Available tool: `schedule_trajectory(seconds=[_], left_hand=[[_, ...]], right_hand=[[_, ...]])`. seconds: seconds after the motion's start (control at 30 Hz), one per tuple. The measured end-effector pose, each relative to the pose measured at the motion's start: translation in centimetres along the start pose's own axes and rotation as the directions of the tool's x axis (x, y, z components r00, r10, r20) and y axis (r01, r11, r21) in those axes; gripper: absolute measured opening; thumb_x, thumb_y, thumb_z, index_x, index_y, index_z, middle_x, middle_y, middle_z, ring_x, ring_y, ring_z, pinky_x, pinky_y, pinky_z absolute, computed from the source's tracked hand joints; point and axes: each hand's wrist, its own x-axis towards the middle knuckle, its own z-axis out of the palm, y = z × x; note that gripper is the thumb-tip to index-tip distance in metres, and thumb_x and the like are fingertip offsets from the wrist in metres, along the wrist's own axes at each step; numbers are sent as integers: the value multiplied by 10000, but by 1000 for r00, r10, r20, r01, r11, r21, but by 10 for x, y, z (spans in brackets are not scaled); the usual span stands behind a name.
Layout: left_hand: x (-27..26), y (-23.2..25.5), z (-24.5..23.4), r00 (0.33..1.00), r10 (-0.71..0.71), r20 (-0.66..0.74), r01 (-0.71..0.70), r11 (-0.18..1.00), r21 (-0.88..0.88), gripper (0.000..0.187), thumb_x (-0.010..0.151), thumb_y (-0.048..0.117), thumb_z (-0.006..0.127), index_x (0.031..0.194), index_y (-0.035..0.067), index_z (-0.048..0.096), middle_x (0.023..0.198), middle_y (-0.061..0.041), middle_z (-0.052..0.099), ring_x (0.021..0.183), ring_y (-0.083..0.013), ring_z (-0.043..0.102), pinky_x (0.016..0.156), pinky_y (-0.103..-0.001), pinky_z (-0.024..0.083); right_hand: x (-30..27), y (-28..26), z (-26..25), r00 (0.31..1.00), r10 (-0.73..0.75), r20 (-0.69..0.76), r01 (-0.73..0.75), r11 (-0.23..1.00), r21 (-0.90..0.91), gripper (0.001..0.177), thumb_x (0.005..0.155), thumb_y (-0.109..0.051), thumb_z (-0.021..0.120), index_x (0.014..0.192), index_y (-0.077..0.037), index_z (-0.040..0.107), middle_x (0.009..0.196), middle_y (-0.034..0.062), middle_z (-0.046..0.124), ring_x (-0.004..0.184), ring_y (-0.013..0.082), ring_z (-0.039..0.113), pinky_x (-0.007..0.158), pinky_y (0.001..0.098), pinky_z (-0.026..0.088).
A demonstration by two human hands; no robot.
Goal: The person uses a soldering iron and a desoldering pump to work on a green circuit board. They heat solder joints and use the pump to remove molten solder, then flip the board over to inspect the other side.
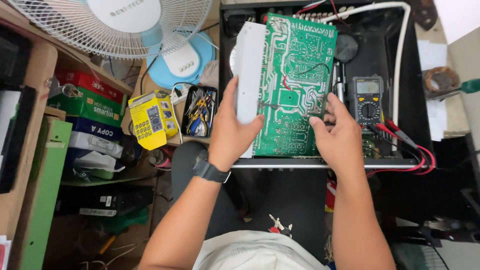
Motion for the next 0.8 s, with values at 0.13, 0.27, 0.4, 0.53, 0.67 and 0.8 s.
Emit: schedule_trajectory(seconds=[0.13,0.27,0.4,0.53,0.67,0.8], left_hand=[[-1,4,1,1000,20,-10,-20,997,-72,1022,916,124,862,1814,81,376,1729,-438,479,1572,-723,438,1139,-833,477],[1,15,-3,999,48,-17,-49,997,-62,1032,905,114,876,1813,81,389,1720,-424,494,1584,-712,434,1171,-818,472],[7,23,-9,995,98,-28,-100,992,-83,1027,903,106,882,1812,90,405,1720,-420,500,1588,-714,430,1174,-814,469],[3,34,-18,992,115,-47,-121,981,-150,1019,906,97,888,1812,117,420,1695,-449,528,1550,-707,491,1125,-764,540],[2,40,-24,998,66,-13,-67,958,-279,1052,903,155,893,1817,90,377,1561,-416,663,1481,-555,659,1063,-629,620],[7,34,-26,998,52,-38,-62,941,-332,1089,874,199,937,1802,47,388,1639,-393,599,1482,-520,651,1093,-641,600]], right_hand=[[1,7,3,1000,18,-8,-18,1000,22,687,1073,-29,801,1698,96,545,1545,459,632,1378,522,701,1000,475,670],[4,20,6,998,-20,-63,28,991,129,683,1083,-5,763,1721,35,521,1615,437,598,1444,520,663,1077,506,633],[11,38,2,993,-98,-71,113,962,247,700,1126,-38,725,1780,-25,476,1636,411,594,1455,472,665,1099,517,614],[17,54,0,977,-178,-118,213,836,506,619,1204,-196,663,1770,-40,466,1658,355,617,1422,363,692,1098,449,625],[23,61,-7,984,-48,-172,169,569,805,712,1187,-603,489,1671,-89,585,1595,152,759,1233,146,804,957,251,673],[12,39,-10,967,132,-218,129,482,867,575,1163,-607,564,1435,-136,750,1330,101,862,1104,167,845,959,267,684]])
